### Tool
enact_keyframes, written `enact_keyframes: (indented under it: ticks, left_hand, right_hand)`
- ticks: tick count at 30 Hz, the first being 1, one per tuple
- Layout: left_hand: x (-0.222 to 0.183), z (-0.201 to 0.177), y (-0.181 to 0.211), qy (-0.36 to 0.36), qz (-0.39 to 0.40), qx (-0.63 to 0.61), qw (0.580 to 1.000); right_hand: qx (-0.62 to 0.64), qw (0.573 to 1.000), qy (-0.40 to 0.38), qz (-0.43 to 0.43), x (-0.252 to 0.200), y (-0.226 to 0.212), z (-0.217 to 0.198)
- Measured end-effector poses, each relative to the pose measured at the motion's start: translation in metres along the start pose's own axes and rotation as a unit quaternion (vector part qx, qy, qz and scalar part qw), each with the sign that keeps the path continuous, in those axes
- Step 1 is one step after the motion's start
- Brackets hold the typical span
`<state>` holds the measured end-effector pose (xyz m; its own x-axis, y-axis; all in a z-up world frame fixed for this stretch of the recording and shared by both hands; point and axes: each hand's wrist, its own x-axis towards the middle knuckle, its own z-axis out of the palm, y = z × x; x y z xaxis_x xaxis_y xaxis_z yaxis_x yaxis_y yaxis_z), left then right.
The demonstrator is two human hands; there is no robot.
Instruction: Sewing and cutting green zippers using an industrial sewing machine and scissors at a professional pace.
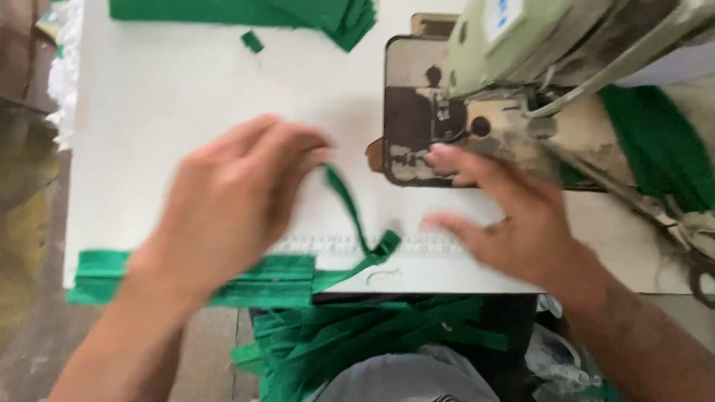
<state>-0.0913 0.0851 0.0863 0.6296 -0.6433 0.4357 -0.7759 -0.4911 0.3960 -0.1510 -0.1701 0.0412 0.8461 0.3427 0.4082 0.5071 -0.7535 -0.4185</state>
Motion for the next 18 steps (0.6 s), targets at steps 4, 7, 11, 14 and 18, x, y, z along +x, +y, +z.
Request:
enact_keyframes:
  ticks: [4,7,11,14,18]
  left_hand:
    - [0.003,0.023,0.043,0.025,-0.003,-0.097,0.995]
    - [-0.05,0.018,0.072,0.108,-0.124,0.016,0.986]
    - [-0.107,0.057,0.022,0.045,-0.132,0.149,0.979]
    - [-0.093,0.028,-0.013,0.029,-0.024,0.038,0.999]
    - [-0.027,-0.01,-0.021,-0.307,-0.292,-0.045,0.905]
  right_hand:
    - [0.188,0.982,0.003,0.02,0.012,-0.041,0.025]
    - [0.223,0.946,-0.015,0.235,0.002,-0.022,0.018]
    - [0.466,0.848,0.025,0.252,-0.041,0.027,0.013]
    - [0.393,0.911,-0.115,0.047,-0.03,0.039,-0.019]
    - [0.276,0.936,-0.219,0.005,-0.024,0.034,-0.041]
